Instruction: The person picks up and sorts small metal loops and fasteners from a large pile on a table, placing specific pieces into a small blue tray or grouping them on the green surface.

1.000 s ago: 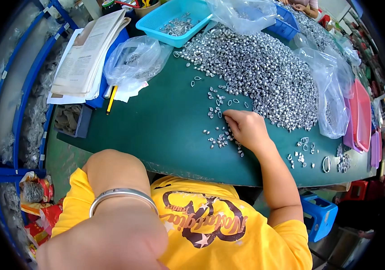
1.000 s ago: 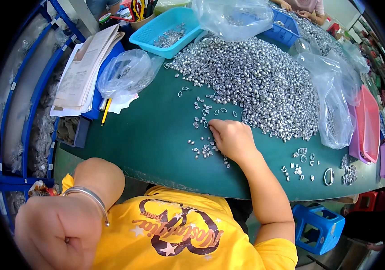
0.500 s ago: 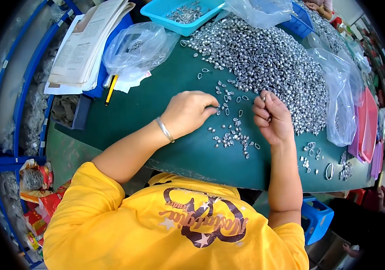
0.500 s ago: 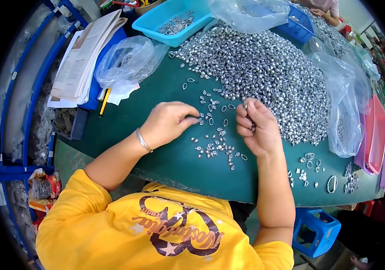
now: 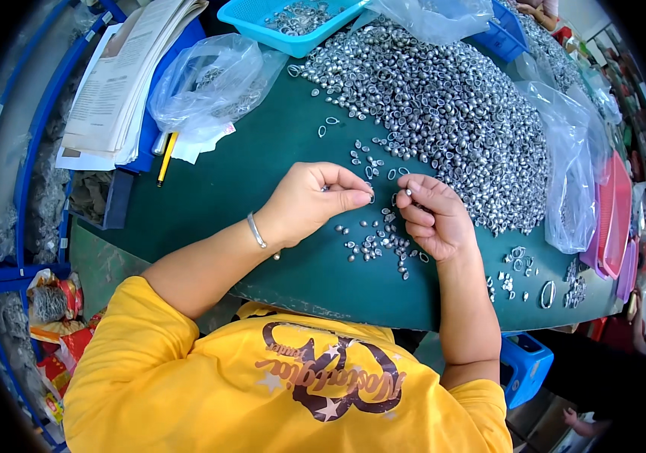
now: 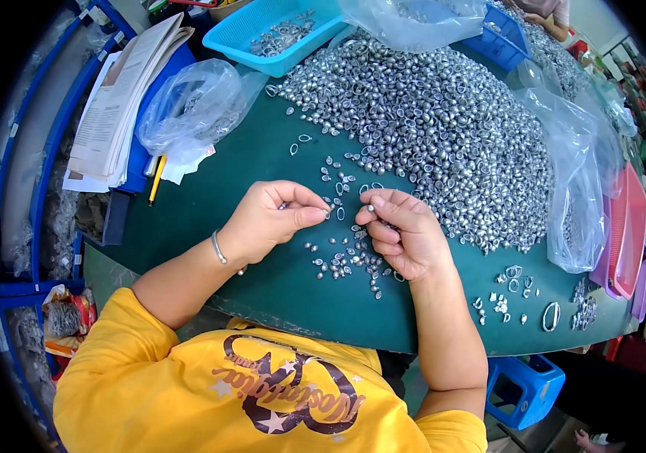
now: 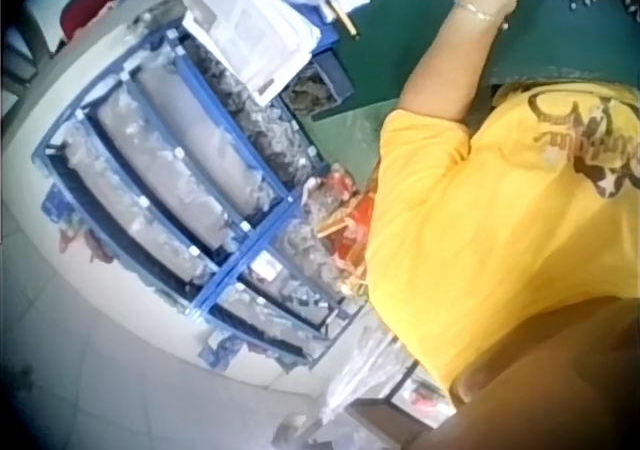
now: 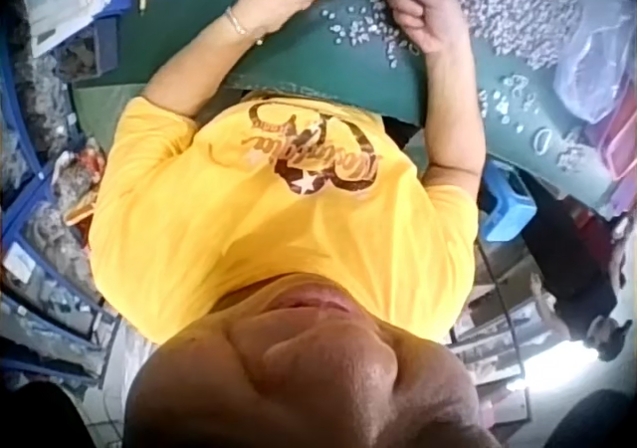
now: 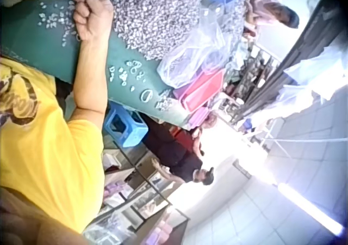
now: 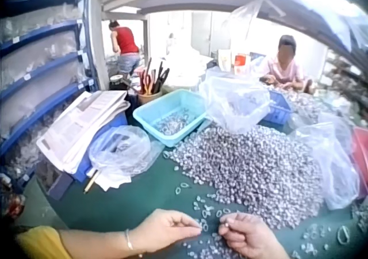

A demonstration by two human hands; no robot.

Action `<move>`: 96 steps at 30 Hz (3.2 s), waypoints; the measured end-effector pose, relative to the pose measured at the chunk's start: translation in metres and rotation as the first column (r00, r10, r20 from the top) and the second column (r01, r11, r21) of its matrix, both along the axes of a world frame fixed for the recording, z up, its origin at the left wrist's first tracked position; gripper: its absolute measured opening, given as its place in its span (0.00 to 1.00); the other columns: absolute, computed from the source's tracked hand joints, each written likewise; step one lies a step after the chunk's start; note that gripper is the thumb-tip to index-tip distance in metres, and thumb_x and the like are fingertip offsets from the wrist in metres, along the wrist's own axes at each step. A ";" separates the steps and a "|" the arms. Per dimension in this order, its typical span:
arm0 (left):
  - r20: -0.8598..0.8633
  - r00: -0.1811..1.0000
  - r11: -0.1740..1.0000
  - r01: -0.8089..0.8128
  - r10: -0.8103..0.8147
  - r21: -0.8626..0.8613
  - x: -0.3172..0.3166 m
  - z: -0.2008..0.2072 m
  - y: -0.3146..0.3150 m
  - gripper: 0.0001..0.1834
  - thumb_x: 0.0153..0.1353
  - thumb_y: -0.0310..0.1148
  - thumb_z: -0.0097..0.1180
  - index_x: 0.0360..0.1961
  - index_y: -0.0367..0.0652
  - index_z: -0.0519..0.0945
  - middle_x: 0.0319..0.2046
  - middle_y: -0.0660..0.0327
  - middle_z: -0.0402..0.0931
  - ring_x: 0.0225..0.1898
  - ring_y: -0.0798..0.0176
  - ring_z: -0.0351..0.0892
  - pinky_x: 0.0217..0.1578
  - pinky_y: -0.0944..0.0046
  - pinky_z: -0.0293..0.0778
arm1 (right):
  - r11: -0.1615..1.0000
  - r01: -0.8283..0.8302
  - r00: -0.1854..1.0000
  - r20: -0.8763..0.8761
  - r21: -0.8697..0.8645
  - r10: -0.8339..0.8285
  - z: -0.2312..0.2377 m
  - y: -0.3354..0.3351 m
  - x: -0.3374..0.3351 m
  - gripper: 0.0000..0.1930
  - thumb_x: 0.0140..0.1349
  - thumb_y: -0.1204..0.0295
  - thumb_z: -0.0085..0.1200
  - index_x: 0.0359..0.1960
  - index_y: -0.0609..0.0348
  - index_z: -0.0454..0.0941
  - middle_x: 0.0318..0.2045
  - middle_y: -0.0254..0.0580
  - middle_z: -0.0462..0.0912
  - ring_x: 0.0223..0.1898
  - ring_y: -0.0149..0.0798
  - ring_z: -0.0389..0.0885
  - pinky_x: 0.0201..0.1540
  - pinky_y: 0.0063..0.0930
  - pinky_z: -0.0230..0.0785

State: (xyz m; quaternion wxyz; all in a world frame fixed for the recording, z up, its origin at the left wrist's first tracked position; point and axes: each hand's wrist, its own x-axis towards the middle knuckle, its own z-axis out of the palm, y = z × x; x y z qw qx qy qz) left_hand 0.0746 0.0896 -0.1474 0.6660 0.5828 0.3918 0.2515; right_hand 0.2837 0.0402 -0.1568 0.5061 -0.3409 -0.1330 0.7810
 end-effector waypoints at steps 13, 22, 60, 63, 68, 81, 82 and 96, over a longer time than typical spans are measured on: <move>0.395 0.917 0.820 0.178 0.063 -0.544 -0.007 -0.003 0.003 0.05 0.61 0.28 0.49 0.35 0.39 0.75 0.16 0.72 0.61 0.13 0.79 0.52 0.12 0.79 0.49 | 0.996 0.038 0.991 0.126 0.076 -0.047 0.000 -0.003 -0.011 0.07 0.61 0.76 0.45 0.38 0.64 0.72 0.29 0.48 0.80 0.11 0.20 0.59 0.12 0.10 0.50; 0.516 0.855 0.806 0.267 0.056 -0.529 -0.007 -0.013 0.003 0.04 0.62 0.30 0.48 0.35 0.42 0.72 0.17 0.72 0.59 0.14 0.79 0.52 0.13 0.79 0.49 | 0.996 0.026 0.986 0.160 0.082 -0.039 -0.002 -0.004 -0.012 0.06 0.62 0.75 0.44 0.38 0.63 0.71 0.27 0.44 0.78 0.12 0.20 0.58 0.13 0.11 0.50; 0.744 0.611 0.732 0.370 0.272 -0.572 -0.024 -0.014 0.029 0.05 0.62 0.30 0.43 0.30 0.42 0.69 0.22 0.68 0.60 0.20 0.77 0.57 0.14 0.79 0.53 | 0.826 -0.446 -0.034 0.915 0.346 -0.401 0.017 0.010 -0.029 0.05 0.51 0.78 0.54 0.30 0.60 0.78 0.17 0.44 0.76 0.18 0.37 0.75 0.22 0.26 0.66; 0.676 0.649 0.718 0.277 0.350 -0.638 -0.023 -0.011 0.030 0.06 0.58 0.29 0.43 0.30 0.40 0.72 0.24 0.66 0.63 0.20 0.77 0.60 0.15 0.79 0.56 | 0.753 -0.517 -0.067 0.858 0.407 -0.510 0.004 0.016 -0.034 0.04 0.51 0.76 0.54 0.29 0.58 0.79 0.20 0.44 0.78 0.22 0.42 0.77 0.24 0.29 0.69; 0.160 0.984 0.997 -0.075 0.079 -0.031 -0.005 -0.010 0.026 0.04 0.55 0.27 0.52 0.29 0.38 0.78 0.19 0.66 0.69 0.18 0.73 0.64 0.18 0.73 0.63 | 0.755 -0.603 -0.277 0.820 0.258 -0.501 0.009 0.013 -0.039 0.03 0.51 0.73 0.54 0.28 0.55 0.79 0.22 0.42 0.78 0.25 0.43 0.77 0.26 0.33 0.69; -0.249 0.967 0.585 0.175 0.049 0.792 0.007 -0.023 0.025 0.06 0.52 0.30 0.56 0.28 0.41 0.74 0.20 0.61 0.69 0.21 0.61 0.71 0.21 0.65 0.68 | 0.997 -0.011 0.998 -0.067 -0.074 0.006 0.004 0.012 -0.008 0.04 0.58 0.78 0.44 0.29 0.64 0.70 0.14 0.31 0.62 0.12 0.21 0.54 0.11 0.11 0.44; -0.242 0.969 0.583 0.173 0.043 0.794 0.006 -0.022 0.025 0.06 0.52 0.30 0.56 0.28 0.41 0.74 0.20 0.61 0.69 0.21 0.61 0.71 0.21 0.65 0.68 | 0.996 0.008 0.994 -0.109 -0.090 -0.017 0.003 0.011 -0.006 0.03 0.58 0.78 0.43 0.30 0.64 0.70 0.16 0.33 0.64 0.13 0.22 0.55 0.12 0.11 0.45; 0.666 0.727 0.640 0.436 0.164 -0.633 -0.003 -0.019 0.027 0.05 0.62 0.27 0.45 0.38 0.38 0.70 0.31 0.61 0.66 0.22 0.78 0.60 0.18 0.80 0.58 | 1.000 0.003 0.984 -0.176 -0.018 -0.006 0.004 0.010 -0.011 0.03 0.60 0.79 0.43 0.34 0.65 0.69 0.23 0.41 0.71 0.15 0.20 0.58 0.12 0.09 0.48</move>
